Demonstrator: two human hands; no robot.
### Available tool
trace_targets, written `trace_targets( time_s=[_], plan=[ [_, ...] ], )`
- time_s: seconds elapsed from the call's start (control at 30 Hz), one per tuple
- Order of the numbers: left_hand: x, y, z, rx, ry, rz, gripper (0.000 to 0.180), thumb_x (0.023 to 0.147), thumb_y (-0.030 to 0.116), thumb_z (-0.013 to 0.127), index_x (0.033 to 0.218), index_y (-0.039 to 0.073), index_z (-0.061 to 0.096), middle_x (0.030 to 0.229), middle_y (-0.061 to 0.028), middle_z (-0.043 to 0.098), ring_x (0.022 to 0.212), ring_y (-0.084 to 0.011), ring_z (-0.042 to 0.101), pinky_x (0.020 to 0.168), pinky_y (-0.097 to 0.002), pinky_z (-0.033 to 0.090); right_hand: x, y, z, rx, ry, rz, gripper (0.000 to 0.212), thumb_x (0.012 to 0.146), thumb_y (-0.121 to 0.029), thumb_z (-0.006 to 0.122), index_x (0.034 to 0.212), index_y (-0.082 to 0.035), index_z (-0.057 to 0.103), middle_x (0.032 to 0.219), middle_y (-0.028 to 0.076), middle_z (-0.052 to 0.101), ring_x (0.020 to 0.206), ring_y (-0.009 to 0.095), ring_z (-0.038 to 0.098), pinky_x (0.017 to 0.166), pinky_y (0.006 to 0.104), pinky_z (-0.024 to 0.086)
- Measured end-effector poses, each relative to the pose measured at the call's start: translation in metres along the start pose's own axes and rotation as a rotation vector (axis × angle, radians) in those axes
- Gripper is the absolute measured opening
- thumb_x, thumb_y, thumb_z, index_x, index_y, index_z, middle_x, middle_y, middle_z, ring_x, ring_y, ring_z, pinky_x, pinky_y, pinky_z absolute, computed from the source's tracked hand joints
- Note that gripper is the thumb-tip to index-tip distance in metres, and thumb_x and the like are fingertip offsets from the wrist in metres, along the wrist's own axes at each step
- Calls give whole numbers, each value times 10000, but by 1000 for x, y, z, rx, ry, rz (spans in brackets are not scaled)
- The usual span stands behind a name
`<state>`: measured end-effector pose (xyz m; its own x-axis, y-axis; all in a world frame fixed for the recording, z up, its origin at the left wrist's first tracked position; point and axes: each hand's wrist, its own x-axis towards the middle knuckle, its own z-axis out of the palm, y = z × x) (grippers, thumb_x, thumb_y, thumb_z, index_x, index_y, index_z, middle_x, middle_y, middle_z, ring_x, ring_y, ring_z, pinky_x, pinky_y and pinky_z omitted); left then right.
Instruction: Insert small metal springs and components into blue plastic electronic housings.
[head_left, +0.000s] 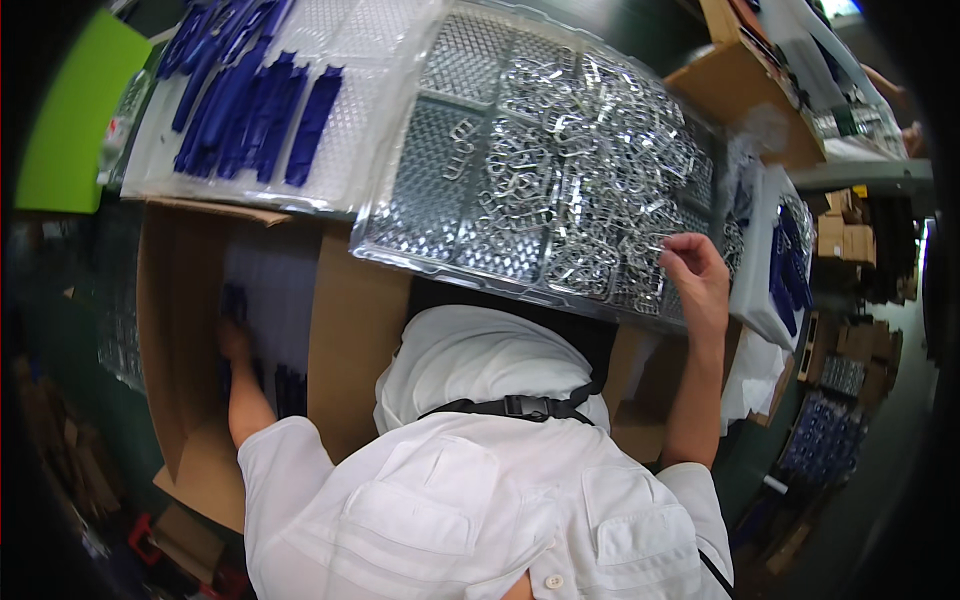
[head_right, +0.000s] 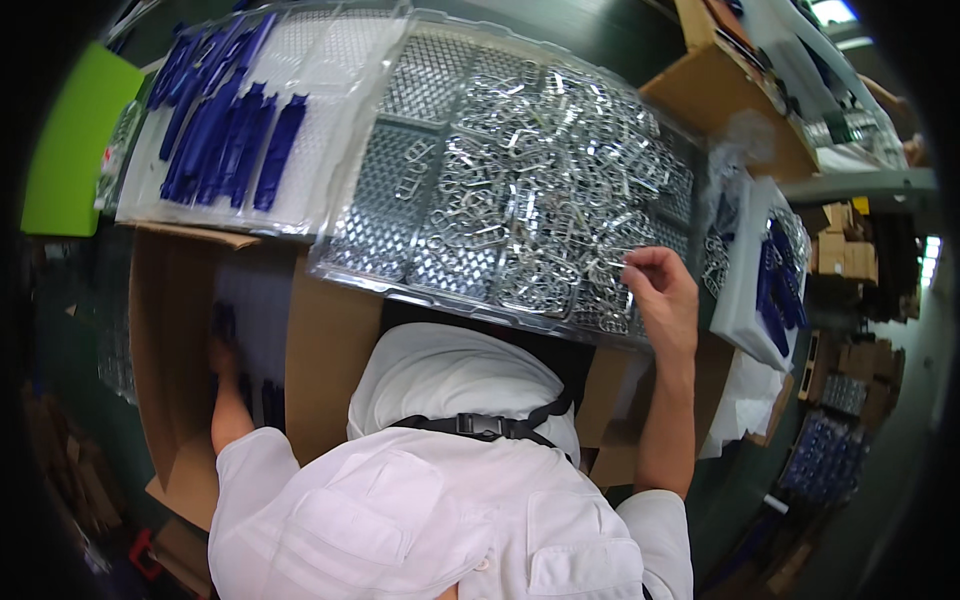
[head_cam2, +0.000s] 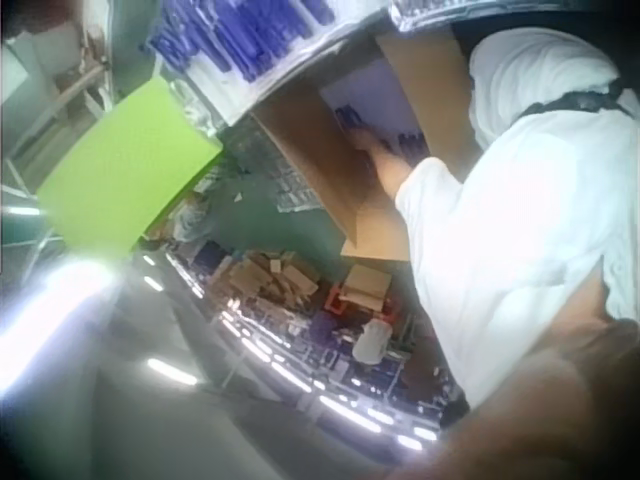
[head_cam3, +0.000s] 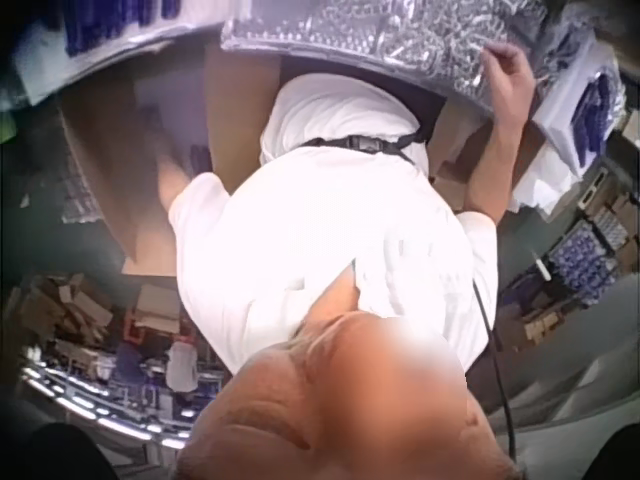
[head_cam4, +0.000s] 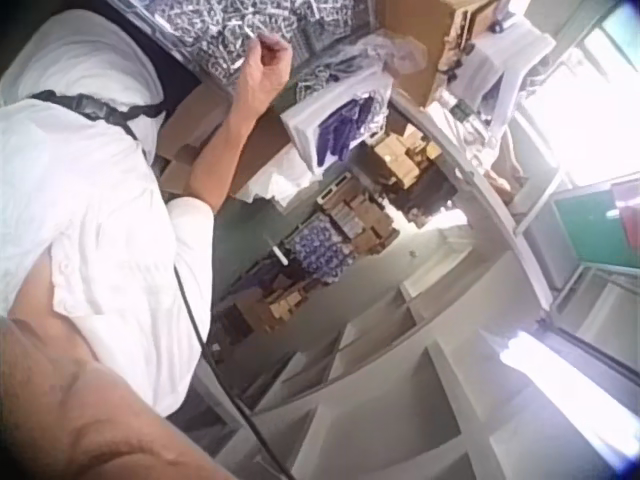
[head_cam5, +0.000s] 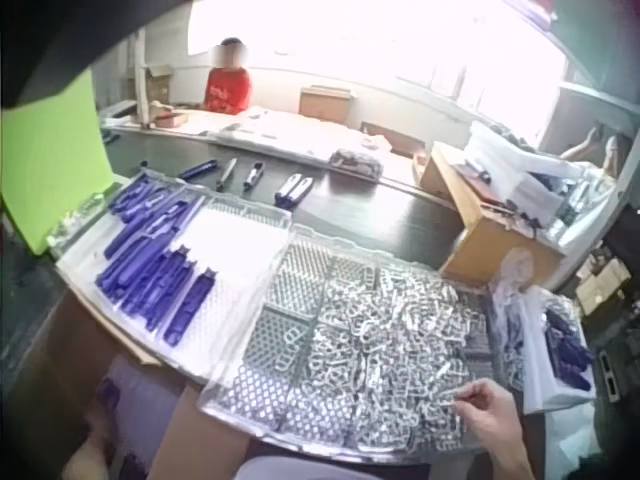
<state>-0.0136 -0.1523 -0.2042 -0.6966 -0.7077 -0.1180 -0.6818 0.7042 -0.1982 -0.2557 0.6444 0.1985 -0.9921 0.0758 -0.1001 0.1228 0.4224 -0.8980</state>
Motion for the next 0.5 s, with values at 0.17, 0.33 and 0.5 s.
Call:
trace_targets(
  time_s=[0.17, 0.33, 0.5],
  plan=[
    [-29, 12, -18, -79, 199, 35, 558, 949, 361, 723, 1359, 15, 569, 1379, -266, 607, 1285, -431, 597, 1047, -524, 499, -1, 14, 0, 61, 18, 56, 184, 938, 31, 725, 1098, 1, 640, 1038, 26, 705, 901, 77, 663, 817, 226, 537],
    [-68, 45, -82, -336, 131, 15, 645, 955, 379, 719, 1408, -54, 565, 1348, -306, 641, 1247, -454, 619, 1049, -504, 482, -2, 12, -6, -122, 16, -14, 170, 948, 32, 696, 1111, 0, 660, 983, 22, 719, 861, 78, 662, 768, 234, 541],
    [-120, 61, -143, -1248, 366, -100, 400, 1026, 288, 687, 1290, -9, 649, 1059, -120, 716, 899, -263, 657, 832, -398, 565, 1, 21, -7, -107, 40, -123, 177, 975, 15, 683, 1147, -11, 715, 950, 18, 739, 854, 81, 669, 764, 238, 537]
  ],
)
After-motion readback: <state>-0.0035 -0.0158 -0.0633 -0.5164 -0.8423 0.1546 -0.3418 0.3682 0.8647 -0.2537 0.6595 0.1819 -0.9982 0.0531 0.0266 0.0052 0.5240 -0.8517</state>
